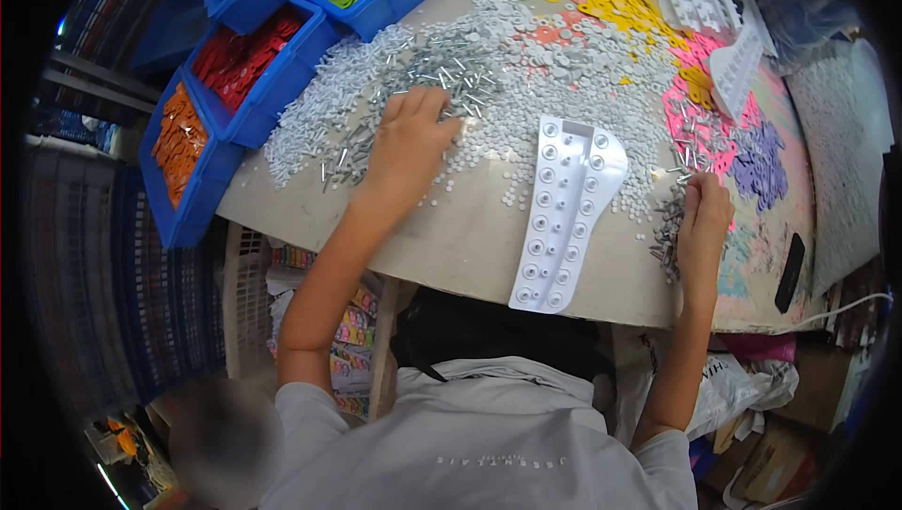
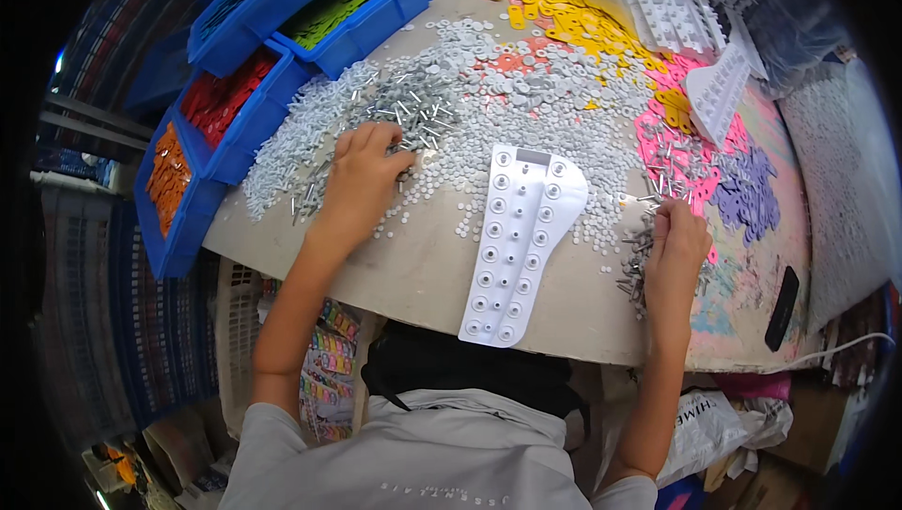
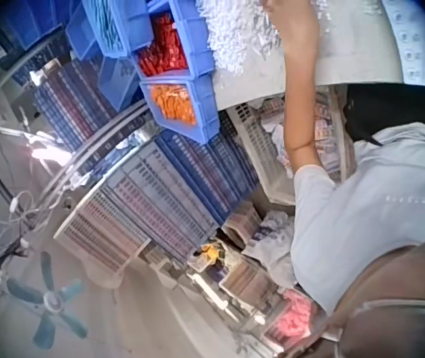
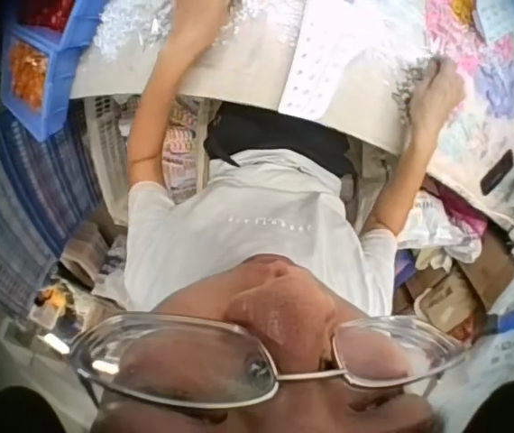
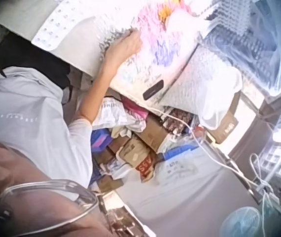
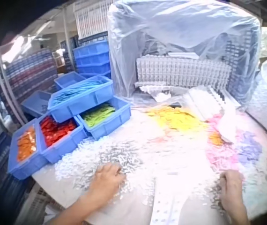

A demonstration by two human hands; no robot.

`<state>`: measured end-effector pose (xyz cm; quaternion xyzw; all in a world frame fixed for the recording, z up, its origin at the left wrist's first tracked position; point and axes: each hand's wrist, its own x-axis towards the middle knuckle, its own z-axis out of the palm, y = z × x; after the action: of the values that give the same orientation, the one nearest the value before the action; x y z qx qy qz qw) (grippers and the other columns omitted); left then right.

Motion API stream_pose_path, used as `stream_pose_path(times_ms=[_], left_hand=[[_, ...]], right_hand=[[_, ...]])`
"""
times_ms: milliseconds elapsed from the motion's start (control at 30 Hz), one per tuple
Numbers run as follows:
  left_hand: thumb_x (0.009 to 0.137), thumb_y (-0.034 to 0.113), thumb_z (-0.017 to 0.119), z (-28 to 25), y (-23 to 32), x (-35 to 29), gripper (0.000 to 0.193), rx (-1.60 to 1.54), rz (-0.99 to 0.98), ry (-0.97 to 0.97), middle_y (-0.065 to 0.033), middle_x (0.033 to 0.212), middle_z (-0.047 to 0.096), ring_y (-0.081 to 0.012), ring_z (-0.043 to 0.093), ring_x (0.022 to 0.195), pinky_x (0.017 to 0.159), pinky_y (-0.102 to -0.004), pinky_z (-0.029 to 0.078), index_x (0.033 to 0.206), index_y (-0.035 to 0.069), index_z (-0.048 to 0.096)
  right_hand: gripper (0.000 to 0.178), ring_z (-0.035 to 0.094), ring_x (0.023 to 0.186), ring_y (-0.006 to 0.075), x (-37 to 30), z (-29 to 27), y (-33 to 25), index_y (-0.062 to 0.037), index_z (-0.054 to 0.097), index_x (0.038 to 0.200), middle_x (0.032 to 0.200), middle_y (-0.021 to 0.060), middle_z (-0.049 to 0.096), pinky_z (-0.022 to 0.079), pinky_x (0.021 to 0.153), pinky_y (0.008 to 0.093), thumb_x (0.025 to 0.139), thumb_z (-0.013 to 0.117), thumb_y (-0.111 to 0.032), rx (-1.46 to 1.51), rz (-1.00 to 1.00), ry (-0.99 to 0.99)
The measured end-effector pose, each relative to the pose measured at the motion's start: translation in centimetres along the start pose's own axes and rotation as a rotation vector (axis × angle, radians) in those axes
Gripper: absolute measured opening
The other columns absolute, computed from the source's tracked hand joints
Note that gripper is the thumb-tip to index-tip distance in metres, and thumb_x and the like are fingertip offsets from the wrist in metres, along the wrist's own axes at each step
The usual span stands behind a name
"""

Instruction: Assembling a colorful plastic toy by inserting small metal pins and snapping plastic color keys into a white base frame.

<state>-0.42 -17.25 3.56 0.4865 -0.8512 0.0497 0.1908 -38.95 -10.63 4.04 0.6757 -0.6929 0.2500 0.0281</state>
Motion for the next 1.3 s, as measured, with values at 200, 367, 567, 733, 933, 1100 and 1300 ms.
stream_pose_path(times_ms=[200, 367, 567, 733, 933, 1100, 1300], left_hand=[[0.082, 0.004, 0.07, -0.6, 0.3, 0.7, 0.014, -0.167, -0.007, 0.085, -0.0052, 0.103, 0.066, -0.0245, 0.06, 0.105, 0.094, -0.0385, 0.042, 0.095, 0.008, 0.072], [0.085, 0.003, 0.071, -1.1, 3.6, 3.1, 0.018, -0.574, -0.152, 0.128, -0.0057, 0.09, 0.068, -0.0212, 0.065, 0.09, 0.088, -0.0351, 0.045, 0.103, 0.007, 0.072], [0.085, 0.004, 0.072, 1.3, 6.4, 7.2, 0.018, -0.938, -0.12, 0.01, -0.0079, 0.088, 0.071, -0.0176, 0.068, 0.083, 0.08, -0.0331, 0.052, 0.102, 0.002, 0.07], [0.084, 0.006, 0.074, 4.0, 6.7, 8.4, 0.012, -0.978, -0.162, -0.042, -0.0076, 0.087, 0.072, -0.0182, 0.068, 0.082, 0.077, -0.0339, 0.053, 0.094, 0.001, 0.069], [0.081, 0.012, 0.077, 5.3, 7.1, 7.8, 0.009, -0.748, -0.05, 0.056, -0.0051, 0.081, 0.069, -0.0217, 0.061, 0.079, 0.081, -0.038, 0.047, 0.086, 0.006, 0.072], [0.081, 0.014, 0.077, 5.6, 7.1, 7.7, 0.009, -0.71, -0.01, 0.128, -0.0023, 0.083, 0.067, -0.0217, 0.06, 0.085, 0.086, -0.0378, 0.043, 0.087, 0.008, 0.072], [0.081, 0.014, 0.077, 5.9, 6.7, 7.7, 0.01, -0.732, -0.007, 0.158, -0.0027, 0.084, 0.068, -0.0229, 0.06, 0.086, 0.085, -0.0384, 0.043, 0.086, 0.009, 0.071]], right_hand=[[0.004, 0.058, 0.093, 0.0328, -0.2, -0.5, -0.5, -0.0022, 0.063, 0.098, 0.093, 0.0138, 0.065, 0.042, 0.088, 0.0436, 0.096, 0.061, -0.005, 0.059, -0.055, -0.026], [0.01, 0.061, 0.097, 0.032, 0.0, -0.9, -2.8, -0.0001, 0.066, 0.103, 0.098, 0.0145, 0.067, 0.047, 0.089, 0.0402, 0.095, 0.064, -0.004, 0.196, 0.017, 0.043], [0.009, 0.063, 0.093, 0.0303, 1.3, 0.0, -7.5, 0.0007, 0.066, 0.102, 0.096, 0.0146, 0.066, 0.05, 0.083, 0.0379, 0.096, 0.063, -0.005, 0.405, 0.005, -0.021], [0.01, 0.065, 0.082, 0.019, 1.8, 0.9, -9.1, 0.0018, 0.066, 0.103, 0.089, 0.0103, 0.07, 0.051, 0.077, 0.032, 0.097, 0.063, -0.006, 0.675, 0.126, -0.166], [0.01, 0.062, 0.079, 0.0104, 1.5, 1.9, -8.1, 0.0015, 0.067, 0.103, 0.087, 0.0053, 0.071, 0.05, 0.073, 0.0271, 0.098, 0.063, -0.007, 0.83, 0.232, -0.172], [0.011, 0.062, 0.078, 0.0102, 1.5, 2.2, -8.4, 0.0013, 0.066, 0.104, 0.086, 0.0052, 0.07, 0.05, 0.073, 0.0268, 0.099, 0.062, -0.007, 0.801, 0.229, -0.173], [0.01, 0.062, 0.079, 0.0114, 1.9, 2.0, -9.2, 0.001, 0.065, 0.106, 0.086, 0.0073, 0.069, 0.05, 0.072, 0.0278, 0.1, 0.061, -0.005, 0.754, 0.182, -0.205]])
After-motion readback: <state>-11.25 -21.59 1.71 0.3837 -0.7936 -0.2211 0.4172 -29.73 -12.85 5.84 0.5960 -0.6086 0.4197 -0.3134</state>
